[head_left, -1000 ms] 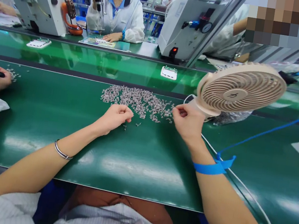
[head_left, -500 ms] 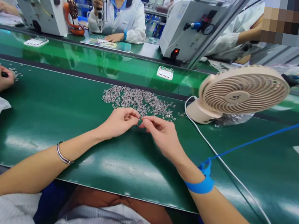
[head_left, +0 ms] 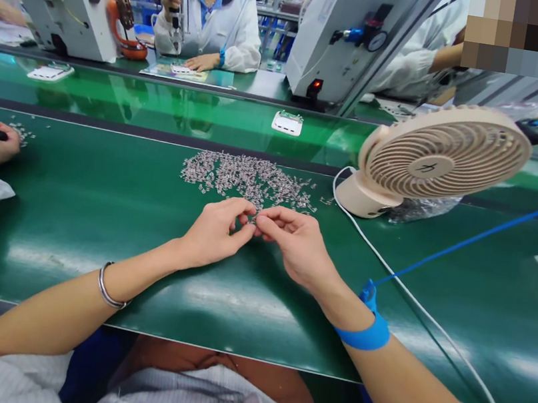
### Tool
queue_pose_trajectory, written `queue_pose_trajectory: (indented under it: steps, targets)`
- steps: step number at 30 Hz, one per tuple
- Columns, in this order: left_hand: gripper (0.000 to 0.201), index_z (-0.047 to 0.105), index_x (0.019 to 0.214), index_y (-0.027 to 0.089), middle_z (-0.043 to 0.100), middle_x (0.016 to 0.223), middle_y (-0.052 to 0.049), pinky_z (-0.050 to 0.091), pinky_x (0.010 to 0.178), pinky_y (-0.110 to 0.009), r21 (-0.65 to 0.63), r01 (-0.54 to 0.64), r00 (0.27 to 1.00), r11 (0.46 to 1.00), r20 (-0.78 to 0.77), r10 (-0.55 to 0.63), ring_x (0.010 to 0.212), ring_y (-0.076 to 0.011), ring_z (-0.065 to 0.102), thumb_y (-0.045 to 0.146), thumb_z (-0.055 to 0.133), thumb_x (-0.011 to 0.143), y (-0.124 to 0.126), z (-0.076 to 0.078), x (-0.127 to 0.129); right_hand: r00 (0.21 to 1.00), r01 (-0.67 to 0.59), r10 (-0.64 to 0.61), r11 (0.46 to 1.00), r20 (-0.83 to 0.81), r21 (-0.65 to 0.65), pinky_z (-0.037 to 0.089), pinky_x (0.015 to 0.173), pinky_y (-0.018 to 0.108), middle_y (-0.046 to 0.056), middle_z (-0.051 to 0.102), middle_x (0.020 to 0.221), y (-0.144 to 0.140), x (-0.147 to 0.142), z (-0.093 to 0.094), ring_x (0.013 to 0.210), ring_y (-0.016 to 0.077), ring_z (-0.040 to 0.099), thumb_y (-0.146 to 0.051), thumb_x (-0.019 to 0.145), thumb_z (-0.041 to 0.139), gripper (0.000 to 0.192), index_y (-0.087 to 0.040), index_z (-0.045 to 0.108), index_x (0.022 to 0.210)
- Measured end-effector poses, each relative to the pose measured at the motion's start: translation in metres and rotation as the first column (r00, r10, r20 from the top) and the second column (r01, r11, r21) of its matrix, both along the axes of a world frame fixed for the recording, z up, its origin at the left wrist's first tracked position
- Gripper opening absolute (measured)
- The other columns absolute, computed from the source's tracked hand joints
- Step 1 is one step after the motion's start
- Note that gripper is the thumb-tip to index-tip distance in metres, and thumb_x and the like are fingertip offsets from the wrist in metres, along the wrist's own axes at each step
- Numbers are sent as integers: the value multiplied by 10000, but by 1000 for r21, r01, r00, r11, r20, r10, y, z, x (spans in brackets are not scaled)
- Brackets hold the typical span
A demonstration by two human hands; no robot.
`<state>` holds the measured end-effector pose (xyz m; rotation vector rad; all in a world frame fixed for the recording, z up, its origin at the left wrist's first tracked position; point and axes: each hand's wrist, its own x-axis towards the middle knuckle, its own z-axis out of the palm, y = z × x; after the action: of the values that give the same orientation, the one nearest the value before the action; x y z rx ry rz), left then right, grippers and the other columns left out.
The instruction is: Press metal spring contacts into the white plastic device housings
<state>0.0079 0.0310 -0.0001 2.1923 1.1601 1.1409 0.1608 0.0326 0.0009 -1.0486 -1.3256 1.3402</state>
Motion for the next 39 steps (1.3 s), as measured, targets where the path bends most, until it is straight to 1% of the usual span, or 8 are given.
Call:
queue_pose_trajectory:
  steps: [11, 18, 22, 24, 27, 32, 35, 39]
  targets:
    - [127, 560, 682, 160, 503, 571, 50, 310, 509, -186, -187, 4, 1000, 982, 26, 1, 488, -58, 364, 184, 478, 777, 2, 3, 0, 996, 44, -49, 996, -67, -78, 394, 529, 225, 8, 588, 579, 1, 2, 5, 558, 117, 510, -364, 560, 774, 278, -170, 595, 647]
    - [138, 521, 634, 162, 468, 544, 54, 286, 491, -192, -185, -28, 996, 982, 80, 43, 479, -59, 340, 193, 474, 760, 0, 5, 1, 999, 11, -16, 992, -37, -123, 403, 535, 229, 25, 597, 633, 1, 2, 4, 569, 118, 515, -392, 600, 738, 283, -161, 595, 680]
    - [150, 503, 609, 158, 447, 533, 56, 273, 487, -199, -189, 0, 992, 982, 123, 23, 480, -57, 335, 188, 466, 751, -2, 4, 1, 996, 41, -48, 995, 72, 93, 408, 541, 239, 10, 576, 617, -6, -1, 0, 578, 130, 518, -341, 712, 647, 184, -176, 572, 677]
    - [156, 488, 599, 158, 413, 524, 58, 262, 486, -207, -245, 32, 986, 969, 168, 10, 484, -59, 321, 199, 469, 748, -4, 4, 2, 969, 57, -137, 934, 206, 352, 407, 554, 248, 4, 571, 636, -12, -3, -2, 580, 129, 508, -280, 790, 569, 134, -185, 566, 696]
    - [151, 467, 589, 159, 411, 549, 50, 277, 508, -216, -353, 104, 963, 930, 270, -6, 523, -70, 348, 220, 484, 727, -4, 5, 2, 890, -9, -291, 759, 351, 651, 410, 580, 256, 12, 585, 702, -17, -5, -4, 604, 132, 514, -193, 860, 477, 131, -192, 560, 758]
    - [122, 461, 541, 153, 444, 558, 41, 321, 531, -205, -491, 296, 847, 819, 531, 12, 544, -68, 398, 205, 495, 646, 0, 14, 0, 806, -127, -405, 595, 432, 794, 401, 581, 263, 26, 580, 705, -9, 1, -8, 614, 142, 516, -133, 881, 416, 170, -178, 544, 779]
    - [121, 466, 538, 151, 445, 543, 42, 310, 514, -199, -510, 304, 839, 804, 543, 27, 526, -64, 391, 213, 492, 638, 1, 17, -1, 818, -83, -386, 653, 426, 753, 386, 572, 261, 15, 563, 673, -1, 4, -10, 581, 132, 490, -150, 863, 424, 177, -179, 536, 730]
    - [173, 531, 633, 152, 475, 575, 43, 286, 488, -205, -441, 16, 937, 897, 319, 141, 502, -62, 353, 313, 548, 693, -1, 11, 2, 927, 1, -179, 880, 329, 475, 373, 511, 231, -11, 544, 624, 0, 5, -8, 538, 115, 473, -227, 826, 486, 144, -180, 541, 703]
